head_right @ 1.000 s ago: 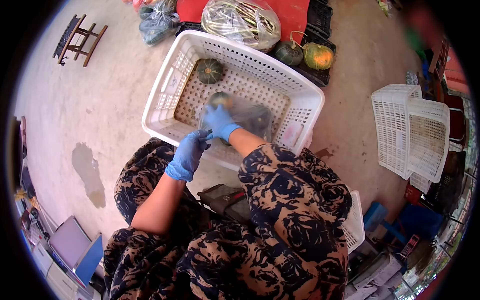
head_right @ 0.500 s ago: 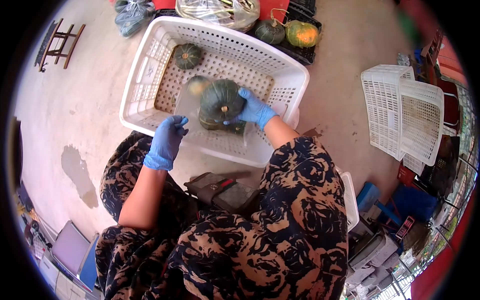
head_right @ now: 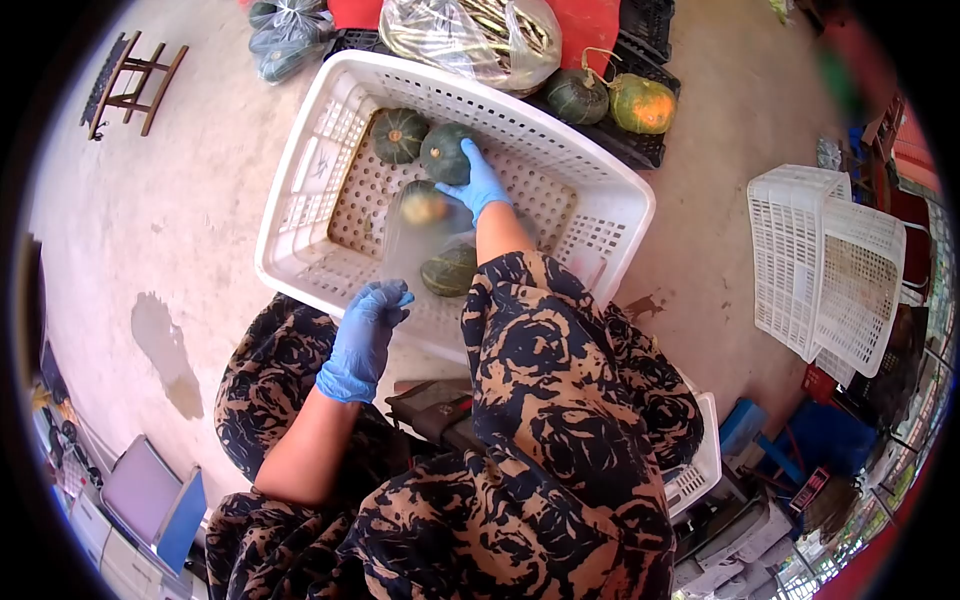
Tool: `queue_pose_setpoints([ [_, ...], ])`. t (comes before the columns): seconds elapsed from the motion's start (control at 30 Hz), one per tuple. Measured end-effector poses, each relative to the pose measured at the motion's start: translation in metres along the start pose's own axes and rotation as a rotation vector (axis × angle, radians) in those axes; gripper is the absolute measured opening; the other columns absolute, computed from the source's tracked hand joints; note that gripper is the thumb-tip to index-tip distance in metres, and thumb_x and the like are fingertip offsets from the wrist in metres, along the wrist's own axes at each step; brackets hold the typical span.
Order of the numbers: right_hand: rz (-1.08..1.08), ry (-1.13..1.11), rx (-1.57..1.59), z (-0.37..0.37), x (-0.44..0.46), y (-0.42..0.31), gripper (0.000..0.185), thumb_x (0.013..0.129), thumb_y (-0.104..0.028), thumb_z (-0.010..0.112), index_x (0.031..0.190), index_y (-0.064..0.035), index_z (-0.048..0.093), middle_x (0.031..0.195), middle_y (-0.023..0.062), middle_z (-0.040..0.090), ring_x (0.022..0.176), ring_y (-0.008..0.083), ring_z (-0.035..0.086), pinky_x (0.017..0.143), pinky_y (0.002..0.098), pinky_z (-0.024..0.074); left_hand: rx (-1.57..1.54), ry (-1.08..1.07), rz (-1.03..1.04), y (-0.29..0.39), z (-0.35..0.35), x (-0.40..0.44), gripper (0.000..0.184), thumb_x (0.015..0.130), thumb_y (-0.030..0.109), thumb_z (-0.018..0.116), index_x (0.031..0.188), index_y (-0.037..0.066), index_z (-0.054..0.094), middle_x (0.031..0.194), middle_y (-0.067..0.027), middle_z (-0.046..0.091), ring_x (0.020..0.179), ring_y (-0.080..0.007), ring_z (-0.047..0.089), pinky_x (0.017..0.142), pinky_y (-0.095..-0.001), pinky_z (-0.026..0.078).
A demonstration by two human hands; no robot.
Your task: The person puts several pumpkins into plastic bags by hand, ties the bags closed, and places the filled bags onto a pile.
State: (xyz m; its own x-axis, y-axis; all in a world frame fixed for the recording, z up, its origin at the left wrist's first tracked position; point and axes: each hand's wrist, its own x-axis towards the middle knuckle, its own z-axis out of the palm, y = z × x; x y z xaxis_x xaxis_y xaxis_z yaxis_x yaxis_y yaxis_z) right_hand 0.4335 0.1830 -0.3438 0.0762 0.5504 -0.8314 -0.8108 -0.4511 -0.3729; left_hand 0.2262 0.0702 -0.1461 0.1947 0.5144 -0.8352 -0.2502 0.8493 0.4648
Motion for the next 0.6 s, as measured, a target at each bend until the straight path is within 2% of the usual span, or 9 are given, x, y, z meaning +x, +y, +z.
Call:
queue_pose_setpoints([
  [0.1, -0.027, 0.248, -0.500, -0.018, 0.007, -0.013, 0.054, 0.077, -0.040, 0.061, 0.118, -0.0066, 0.049, 0.109, 0.0092, 0.054, 0.095, 0.0277, 0.054, 0.076, 0.0411, 0.0486, 0.010, -0.017, 0.030, 0.002, 0.001, -0.001, 0.017, 0.079, 0.012, 0.053, 0.093, 0.002, 0.057, 0.088, -0.0045, 0.058, 0.085, -0.0147, 0.055, 0.077, -0.0268, 0.041],
  [0.17, -0.163, 0.192, -0.821, -0.032, -0.010, -0.033, 0.051, 0.078, -0.041, 0.060, 0.110, -0.0016, 0.055, 0.102, 0.0080, 0.060, 0.090, 0.0257, 0.057, 0.076, 0.0344, 0.0471, 0.021, -0.031, 0.030, 0.000, -0.001, 0.001, 0.015, 0.079, 0.012, 0.053, 0.089, 0.002, 0.058, 0.085, -0.0040, 0.057, 0.077, -0.0136, 0.052, 0.072, -0.0275, 0.040],
  [0.3, -0.524, 0.021, -1.627, -0.044, -0.100, -0.048, 0.086, 0.059, -0.061, 0.067, 0.112, 0.0049, 0.051, 0.111, 0.0220, 0.055, 0.104, 0.0339, 0.052, 0.092, 0.0352, 0.0379, 0.026, -0.044, 0.057, 0.002, 0.003, 0.000, 0.012, 0.078, 0.012, 0.054, 0.086, 0.003, 0.057, 0.077, -0.0037, 0.056, 0.068, -0.0129, 0.048, 0.072, -0.0289, 0.040],
  [0.37, -0.348, 0.137, -1.914, -0.068, -0.135, -0.026, 0.114, 0.045, -0.066, 0.071, 0.122, 0.0101, 0.035, 0.124, 0.0271, 0.039, 0.113, 0.0394, 0.041, 0.095, 0.0426, 0.0343, 0.051, -0.061, 0.048, -0.001, -0.002, 0.009, 0.010, 0.078, 0.012, 0.055, 0.083, 0.004, 0.056, 0.071, -0.0031, 0.055, 0.062, -0.0125, 0.046, 0.072, -0.0290, 0.041],
  [0.4, -0.310, 0.295, -1.976, -0.078, -0.156, -0.010, 0.114, 0.044, -0.063, 0.072, 0.123, 0.0098, 0.033, 0.122, 0.0254, 0.040, 0.113, 0.0381, 0.042, 0.092, 0.0438, 0.0371, 0.051, -0.080, 0.032, -0.001, -0.003, 0.012, 0.009, 0.078, 0.012, 0.054, 0.082, 0.004, 0.056, 0.072, -0.0034, 0.055, 0.060, -0.0125, 0.046, 0.071, -0.0285, 0.041],
  [0.43, -0.169, 0.425, -2.080, -0.088, -0.167, 0.004, 0.097, 0.050, -0.055, 0.074, 0.118, 0.0069, 0.043, 0.126, 0.0225, 0.038, 0.112, 0.0363, 0.042, 0.087, 0.0426, 0.0415, 0.052, -0.099, 0.020, 0.001, -0.003, 0.014, 0.009, 0.078, 0.013, 0.054, 0.081, 0.004, 0.056, 0.073, -0.0036, 0.056, 0.058, -0.0124, 0.045, 0.071, -0.0281, 0.042],
  [0.47, -0.143, 0.332, -2.324, -0.104, -0.173, 0.017, 0.063, 0.065, -0.043, 0.067, 0.105, 0.0034, 0.054, 0.109, 0.0192, 0.051, 0.098, 0.0322, 0.053, 0.079, 0.0417, 0.0463, 0.068, -0.101, 0.025, 0.002, -0.002, 0.016, 0.008, 0.079, 0.012, 0.053, 0.082, 0.005, 0.054, 0.075, -0.0055, 0.058, 0.054, -0.0122, 0.043, 0.068, -0.0274, 0.042],
  [0.53, 0.066, 0.276, -1.921, -0.149, -0.160, 0.039, 0.050, 0.071, -0.031, 0.060, 0.105, 0.0039, 0.053, 0.084, 0.0143, 0.055, 0.082, 0.0293, 0.058, 0.075, 0.0384, 0.0477, 0.036, -0.118, 0.004, 0.007, 0.000, 0.015, 0.009, 0.080, 0.012, 0.052, 0.084, 0.004, 0.052, 0.077, -0.0070, 0.059, 0.053, -0.0123, 0.042, 0.066, -0.0276, 0.042],
  [0.6, 0.058, 0.274, -1.228, -0.154, -0.171, 0.043, 0.036, 0.075, -0.021, 0.053, 0.102, 0.0025, 0.053, 0.065, 0.0091, 0.055, 0.067, 0.0260, 0.058, 0.069, 0.0359, 0.0483, 0.027, -0.146, -0.006, 0.011, -0.002, 0.018, 0.010, 0.081, 0.012, 0.050, 0.087, 0.004, 0.050, 0.078, -0.0088, 0.058, 0.051, -0.0127, 0.041, 0.064, -0.0284, 0.042],
])
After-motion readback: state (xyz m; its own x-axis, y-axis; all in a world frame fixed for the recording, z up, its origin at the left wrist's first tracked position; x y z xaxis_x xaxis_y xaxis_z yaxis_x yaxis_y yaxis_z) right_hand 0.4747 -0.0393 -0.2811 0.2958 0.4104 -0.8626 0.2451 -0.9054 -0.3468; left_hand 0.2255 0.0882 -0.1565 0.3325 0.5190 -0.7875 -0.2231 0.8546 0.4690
